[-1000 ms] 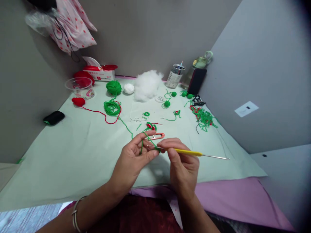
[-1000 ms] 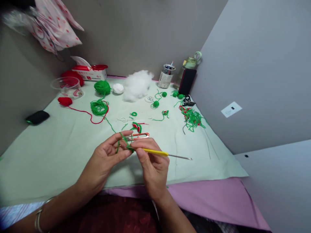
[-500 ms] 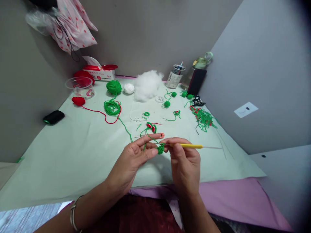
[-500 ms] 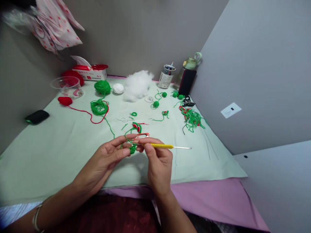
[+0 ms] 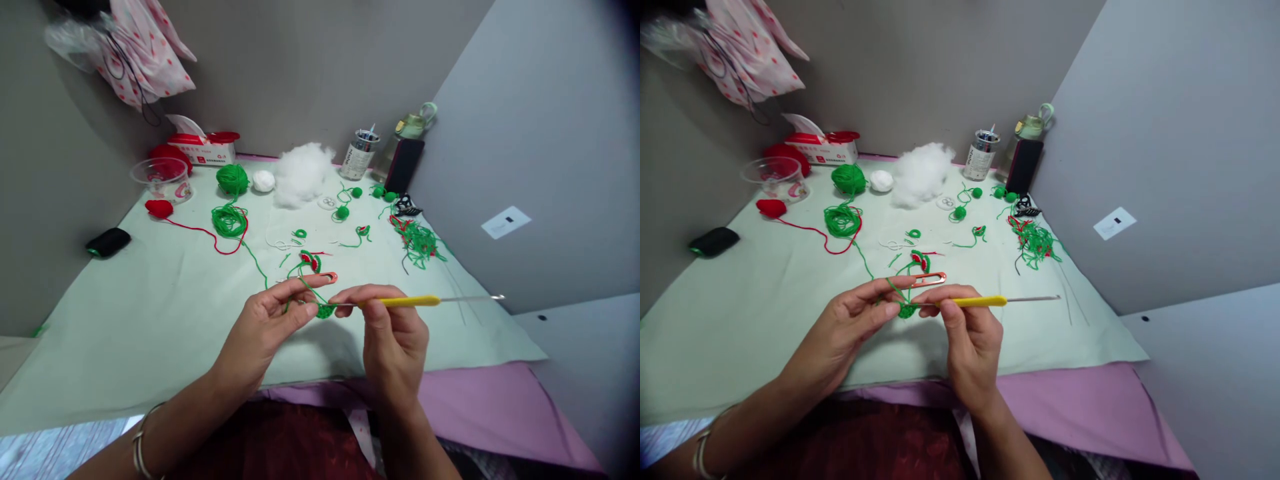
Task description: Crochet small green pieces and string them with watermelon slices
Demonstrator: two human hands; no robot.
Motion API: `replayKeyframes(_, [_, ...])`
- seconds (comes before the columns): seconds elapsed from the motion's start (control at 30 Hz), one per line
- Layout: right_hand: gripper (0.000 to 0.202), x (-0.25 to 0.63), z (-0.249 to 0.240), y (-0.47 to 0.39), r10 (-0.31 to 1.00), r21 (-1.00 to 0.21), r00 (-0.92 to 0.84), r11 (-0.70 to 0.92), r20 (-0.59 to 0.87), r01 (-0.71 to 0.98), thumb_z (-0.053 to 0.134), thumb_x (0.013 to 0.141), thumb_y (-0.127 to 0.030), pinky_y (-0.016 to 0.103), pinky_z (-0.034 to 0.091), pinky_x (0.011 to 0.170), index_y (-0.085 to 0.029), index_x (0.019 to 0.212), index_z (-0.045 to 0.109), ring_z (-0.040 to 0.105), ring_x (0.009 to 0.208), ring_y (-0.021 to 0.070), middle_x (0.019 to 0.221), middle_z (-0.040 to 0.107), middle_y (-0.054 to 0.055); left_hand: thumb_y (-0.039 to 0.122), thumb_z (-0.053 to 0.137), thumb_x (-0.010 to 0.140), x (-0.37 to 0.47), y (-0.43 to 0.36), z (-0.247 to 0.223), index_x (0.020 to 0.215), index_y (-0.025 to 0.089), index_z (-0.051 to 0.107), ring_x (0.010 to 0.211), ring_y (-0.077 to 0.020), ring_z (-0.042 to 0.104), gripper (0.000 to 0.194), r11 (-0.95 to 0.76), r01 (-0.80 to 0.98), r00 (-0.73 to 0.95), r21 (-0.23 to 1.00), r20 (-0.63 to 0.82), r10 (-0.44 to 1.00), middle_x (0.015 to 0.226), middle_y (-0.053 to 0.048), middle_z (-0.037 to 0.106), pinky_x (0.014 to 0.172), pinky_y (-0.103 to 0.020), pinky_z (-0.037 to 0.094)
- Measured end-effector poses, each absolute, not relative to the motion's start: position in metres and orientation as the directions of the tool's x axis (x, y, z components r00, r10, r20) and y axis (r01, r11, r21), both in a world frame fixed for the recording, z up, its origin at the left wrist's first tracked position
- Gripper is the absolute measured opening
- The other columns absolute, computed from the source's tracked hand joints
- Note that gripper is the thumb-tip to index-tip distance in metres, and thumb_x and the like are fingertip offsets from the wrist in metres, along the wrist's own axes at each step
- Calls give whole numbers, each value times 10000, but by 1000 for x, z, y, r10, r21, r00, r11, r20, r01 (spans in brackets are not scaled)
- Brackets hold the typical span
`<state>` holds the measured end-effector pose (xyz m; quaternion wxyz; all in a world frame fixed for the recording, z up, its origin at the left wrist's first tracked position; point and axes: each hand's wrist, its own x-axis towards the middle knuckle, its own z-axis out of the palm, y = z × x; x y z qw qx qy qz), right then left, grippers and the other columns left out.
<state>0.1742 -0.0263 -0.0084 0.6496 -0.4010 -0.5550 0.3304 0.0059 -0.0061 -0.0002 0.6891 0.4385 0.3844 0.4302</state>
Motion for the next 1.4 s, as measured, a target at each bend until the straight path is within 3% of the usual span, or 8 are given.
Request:
replayKeyframes(0.3, [229,174,-6,-32,679,-622,-23,686,734,377,525,980,-78,366,588,750,-204,1087,683,715,904,199,960,746,66,264,785,823,10,-4,5,1059,336,814,642,-102,402,248,56,-88,154,995,-42,987,783,29,602,688,-253,394])
replayKeyframes(0.6, [354,169,-22,-30,492,-231,-214,693,844,683,646,896,-14,353,600,865,-180,1202,708,683,1056,216,1117,726,111,292,844,778,14,-3,1,1259,297,728,750,-109,517,495,209,-339,192,917,-150,970,831,22,614,766,-236,428])
replayKeyframes(0.73, [332,171,-20,-28,598,-435,-107,683,794,587,622,933,-63,369,594,837,-252,1186,722,676,1035,213,1108,714,73,287,827,787,11,-1,4,1236,253,742,806,-135,558,458,427,-449,399,785,-251,882,819,0,640,826,-262,434])
replayKeyframes(0.9, [226,172,-11,-21,781,-797,160,600,603,71,548,996,-149,324,548,677,-244,1017,752,649,796,169,883,717,32,276,815,797,7,2,6,1181,259,770,867,-147,558,387,375,-430,356,821,-228,906,877,-12,666,885,-271,412])
replayKeyframes(1.1, [225,169,-10,-20,832,-840,114,541,543,51,569,989,-137,314,562,751,-256,1020,758,691,891,168,968,756,27,296,799,823,13,-4,4,1173,286,776,1044,-197,571,351,311,-359,369,880,-172,913,1014,-32,683,968,-309,402])
replayKeyframes(1.27, [336,169,-17,-27,715,-665,25,637,699,391,633,926,-52,306,562,779,-271,1155,744,682,937,168,1033,721,41,302,841,783,17,-4,2,1150,272,784,796,-115,552,373,336,-442,326,832,-200,924,861,5,654,865,-257,431])
replayKeyframes(1.33, [394,170,-19,-29,659,-565,-21,661,752,494,656,900,-33,314,559,788,-271,1203,735,679,963,180,1087,715,58,293,829,796,17,-2,2,1167,256,777,603,-57,428,376,434,-483,392,760,-255,884,757,37,610,836,-247,441])
replayKeyframes(1.4, [359,171,-18,-28,677,-624,45,649,735,435,620,920,-37,316,552,756,-266,1166,745,675,913,176,1023,724,48,280,808,818,16,0,3,1161,236,780,505,-27,252,347,512,-500,447,698,-298,843,682,69,552,842,-249,451])
